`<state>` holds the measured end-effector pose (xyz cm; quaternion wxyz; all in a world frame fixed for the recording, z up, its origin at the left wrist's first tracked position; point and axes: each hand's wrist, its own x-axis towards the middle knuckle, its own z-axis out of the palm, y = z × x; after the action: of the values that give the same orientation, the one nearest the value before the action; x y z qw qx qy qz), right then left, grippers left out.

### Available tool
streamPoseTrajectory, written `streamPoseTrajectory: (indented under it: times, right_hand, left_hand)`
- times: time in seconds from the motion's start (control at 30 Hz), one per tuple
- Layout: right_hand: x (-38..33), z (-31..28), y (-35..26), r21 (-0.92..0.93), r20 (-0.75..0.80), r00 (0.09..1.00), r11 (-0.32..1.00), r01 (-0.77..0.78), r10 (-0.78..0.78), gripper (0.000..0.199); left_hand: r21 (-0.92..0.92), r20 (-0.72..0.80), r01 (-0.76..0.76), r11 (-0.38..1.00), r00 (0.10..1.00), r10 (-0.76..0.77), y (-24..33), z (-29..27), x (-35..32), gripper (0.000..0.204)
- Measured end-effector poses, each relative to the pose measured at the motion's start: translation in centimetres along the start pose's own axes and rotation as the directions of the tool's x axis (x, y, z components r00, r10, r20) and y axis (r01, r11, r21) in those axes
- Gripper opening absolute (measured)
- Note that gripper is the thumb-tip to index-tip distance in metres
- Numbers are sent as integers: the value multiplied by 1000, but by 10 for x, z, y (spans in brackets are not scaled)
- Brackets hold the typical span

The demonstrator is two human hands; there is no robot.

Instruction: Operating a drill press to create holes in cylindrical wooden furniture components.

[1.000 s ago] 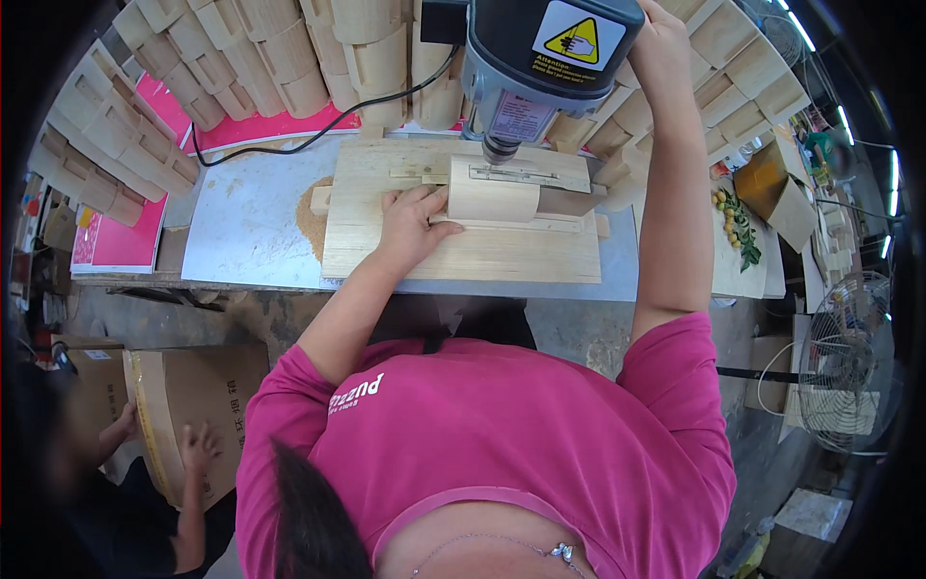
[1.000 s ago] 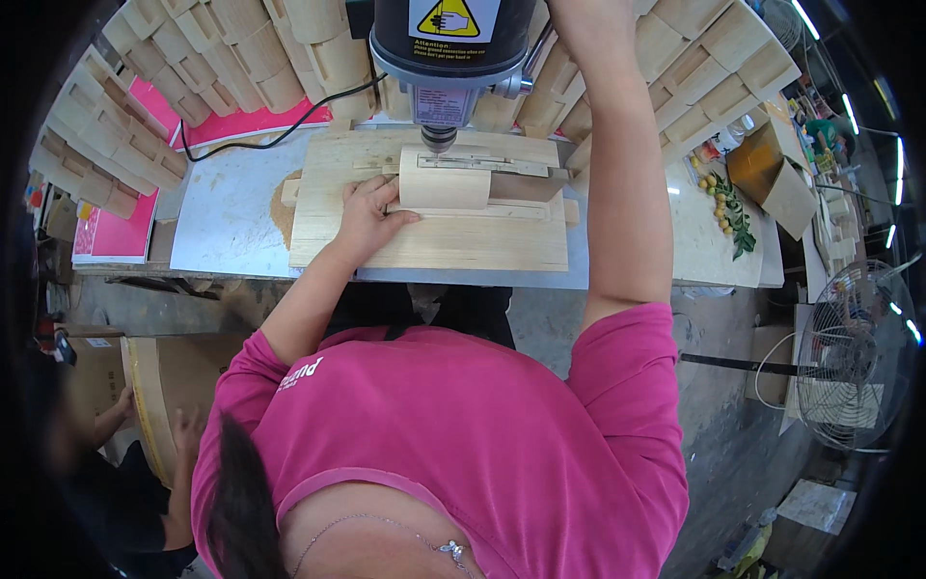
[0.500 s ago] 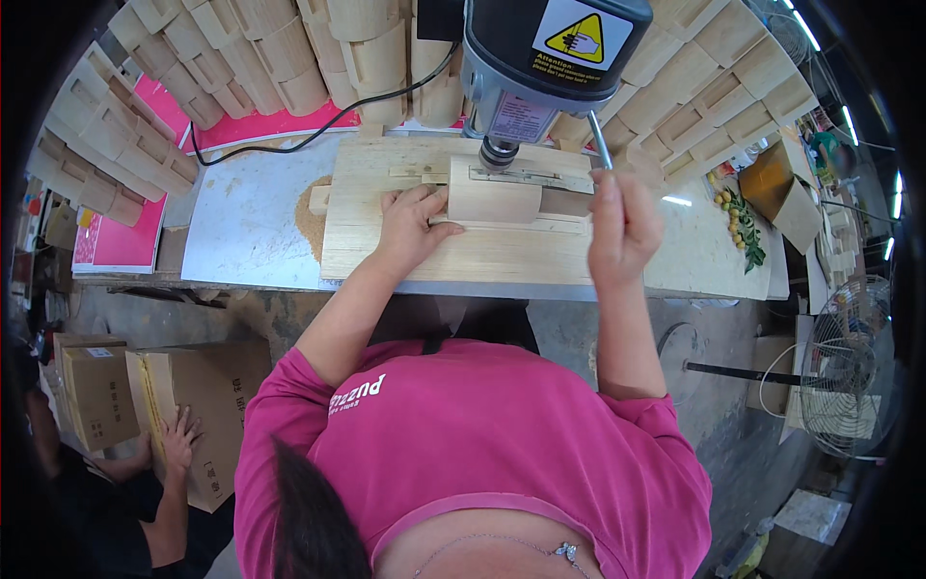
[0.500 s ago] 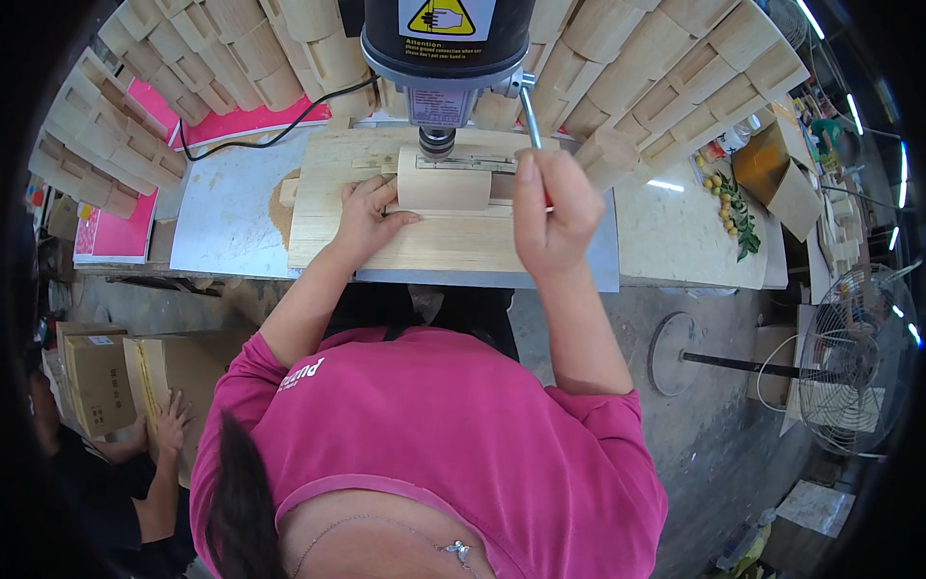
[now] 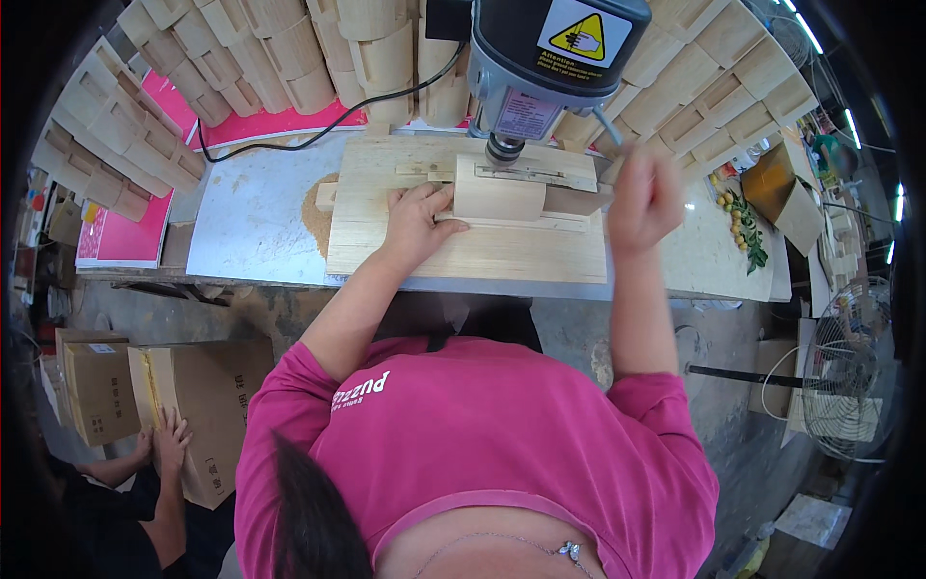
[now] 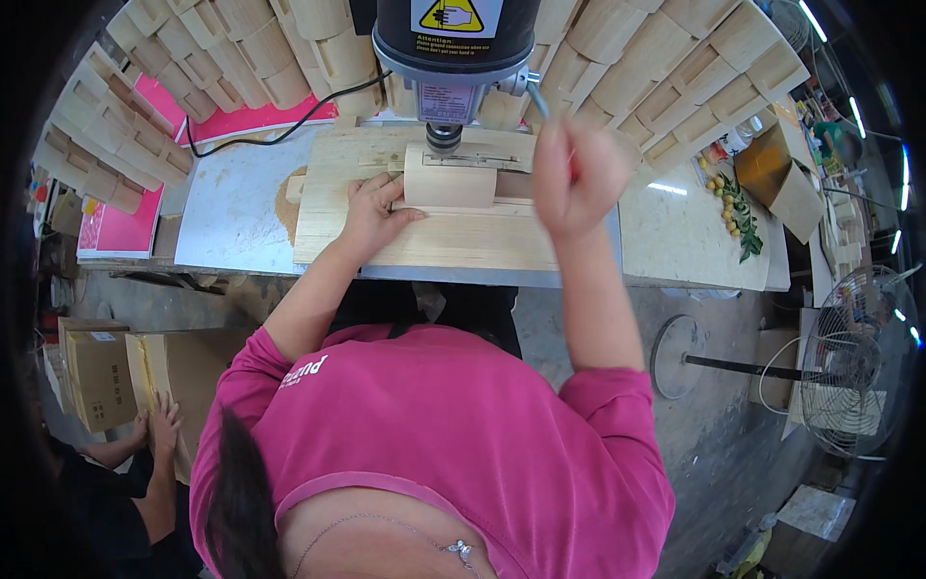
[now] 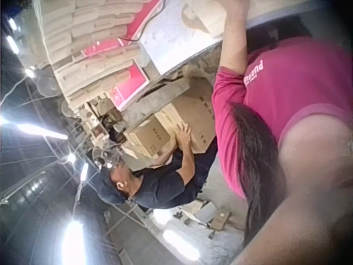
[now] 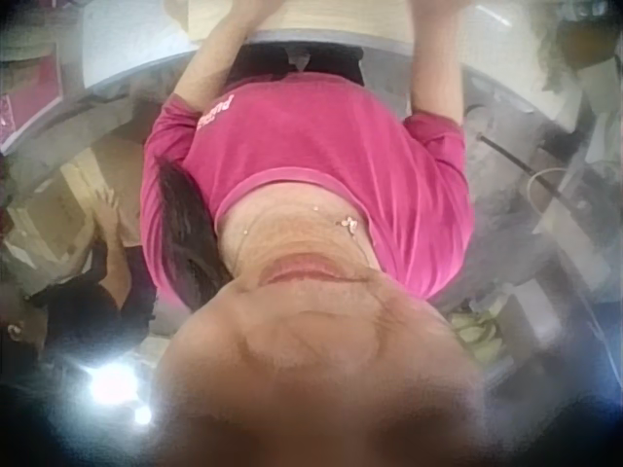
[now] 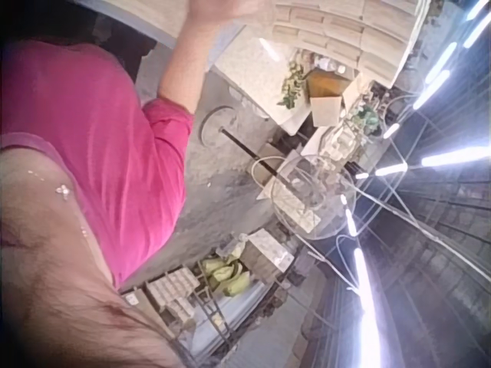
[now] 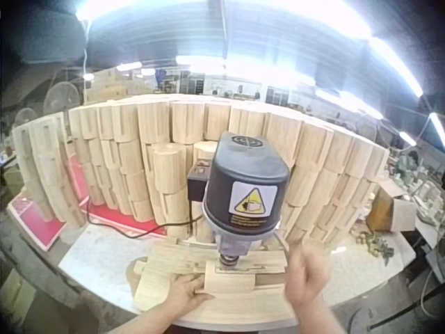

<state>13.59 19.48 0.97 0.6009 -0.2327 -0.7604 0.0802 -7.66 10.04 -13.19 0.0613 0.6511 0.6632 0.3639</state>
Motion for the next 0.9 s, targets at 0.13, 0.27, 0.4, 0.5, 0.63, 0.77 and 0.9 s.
streamPoseTrajectory:
  times: [0.13,0.27,0.4,0.5,0.63,0.77,0.9]
  right_hand:
    - [100,15,1,-139,84,991,986,-96,108,23]
    - [126,36,38,-98,110,973,977,-191,201,31]
    - [93,23,35,165,213,928,925,-342,306,29]
    - [39,8,47,118,366,847,883,-453,386,43]
    - [-47,-10,70,-267,715,678,963,40,170,46]
    - [-46,-22,38,-215,776,470,876,-431,421,38]
    - [-68,-29,14,-6,770,417,660,-751,482,28]
  left_hand:
    - [-11,-2,15,1000,1000,-15,0,0,0,52]
    - [-54,1,32,998,1000,-32,-1,2,2,52]
    - [-148,70,134,980,990,-125,5,-1,7,49]
    - [-313,38,179,933,984,-176,-4,11,8,47]
    - [-402,10,169,900,984,-180,-3,2,7,46]
    - [-413,-74,-59,909,997,31,-6,-46,-9,38]
    - [-495,-156,-112,862,987,39,-11,-127,-42,27]
